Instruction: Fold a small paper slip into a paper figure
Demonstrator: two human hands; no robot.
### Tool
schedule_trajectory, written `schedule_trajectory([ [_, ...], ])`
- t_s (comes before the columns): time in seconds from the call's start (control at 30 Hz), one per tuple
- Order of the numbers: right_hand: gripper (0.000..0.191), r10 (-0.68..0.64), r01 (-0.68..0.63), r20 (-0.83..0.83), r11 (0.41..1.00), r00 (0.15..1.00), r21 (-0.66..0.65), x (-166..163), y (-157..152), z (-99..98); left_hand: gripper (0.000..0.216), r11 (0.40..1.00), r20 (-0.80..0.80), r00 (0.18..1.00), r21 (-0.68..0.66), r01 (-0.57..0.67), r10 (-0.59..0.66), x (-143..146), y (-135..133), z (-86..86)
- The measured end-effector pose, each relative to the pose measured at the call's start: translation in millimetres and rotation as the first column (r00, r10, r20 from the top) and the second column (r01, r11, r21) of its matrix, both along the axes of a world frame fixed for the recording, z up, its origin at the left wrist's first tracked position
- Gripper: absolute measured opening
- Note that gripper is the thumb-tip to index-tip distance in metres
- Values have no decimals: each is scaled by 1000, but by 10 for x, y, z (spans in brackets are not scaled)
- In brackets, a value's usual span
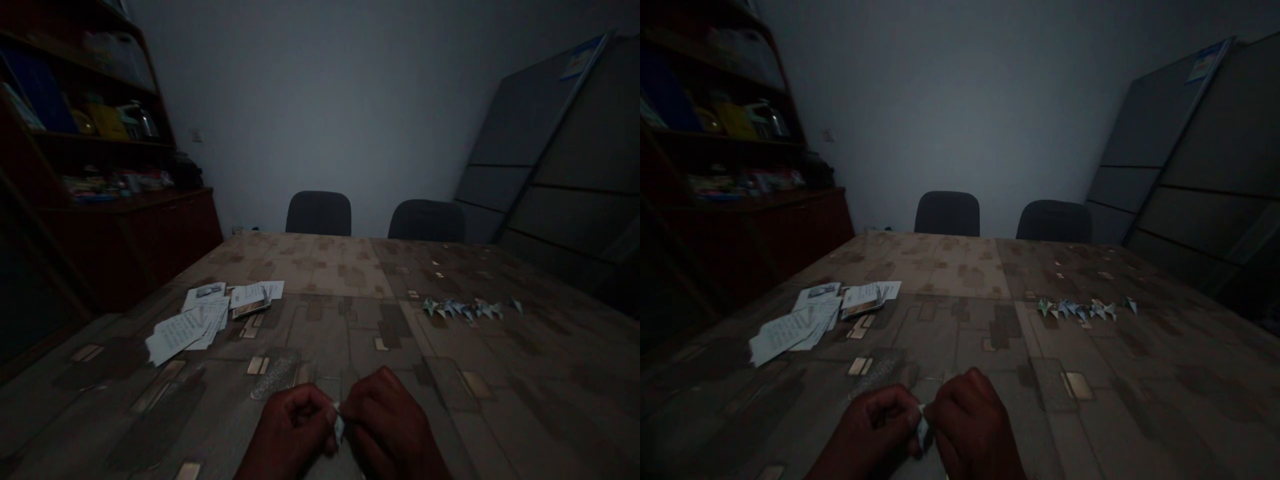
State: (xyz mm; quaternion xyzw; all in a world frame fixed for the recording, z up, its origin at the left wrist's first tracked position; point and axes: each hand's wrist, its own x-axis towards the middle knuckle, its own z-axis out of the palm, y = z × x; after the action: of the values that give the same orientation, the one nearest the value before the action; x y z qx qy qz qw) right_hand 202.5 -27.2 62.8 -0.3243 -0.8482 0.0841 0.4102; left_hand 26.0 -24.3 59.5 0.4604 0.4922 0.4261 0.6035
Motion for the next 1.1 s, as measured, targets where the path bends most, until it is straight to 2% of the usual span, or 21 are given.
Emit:
schedule_trajectory([
  [0.17,18,-4,4,59,1000,998,4,7,-7,-26,24,1000,20,1000,30,2,-2,-13,-4,26],
  [0.33,20,-42,32,128,997,991,73,-8,-21,-16,24,999,26,1000,51,-7,6,-30,11,22],
  [0.5,19,-71,47,143,986,987,160,-22,-19,-7,24,998,-23,999,47,43,-42,-58,44,-9],
  [0.6,19,-37,15,129,986,991,168,-12,-9,-11,22,998,-65,998,68,13,-9,-47,44,18],
  [0.67,18,21,-24,43,998,999,64,-2,-3,-7,22,993,-121,992,116,-10,24,-35,29,52],
  [0.73,15,-7,-11,-123,990,992,-143,1,1,1,22,987,-178,983,163,-6,35,-32,5,82],
  [0.77,13,-61,5,-200,962,978,-272,-2,1,6,23,982,-202,978,186,-2,40,-34,-8,90],
  [0.87,15,-207,-10,-306,813,929,-582,-34,-8,17,25,961,-248,968,274,32,39,-56,-36,81],
  [0.97,16,-227,-72,-327,712,917,-698,-79,-24,24,25,926,-276,961,368,86,20,-84,-47,41],
  [1.1,15,-274,-76,-330,655,904,-752,-102,-34,29,24,893,-309,951,428,141,-2,-117,-48,3],
])
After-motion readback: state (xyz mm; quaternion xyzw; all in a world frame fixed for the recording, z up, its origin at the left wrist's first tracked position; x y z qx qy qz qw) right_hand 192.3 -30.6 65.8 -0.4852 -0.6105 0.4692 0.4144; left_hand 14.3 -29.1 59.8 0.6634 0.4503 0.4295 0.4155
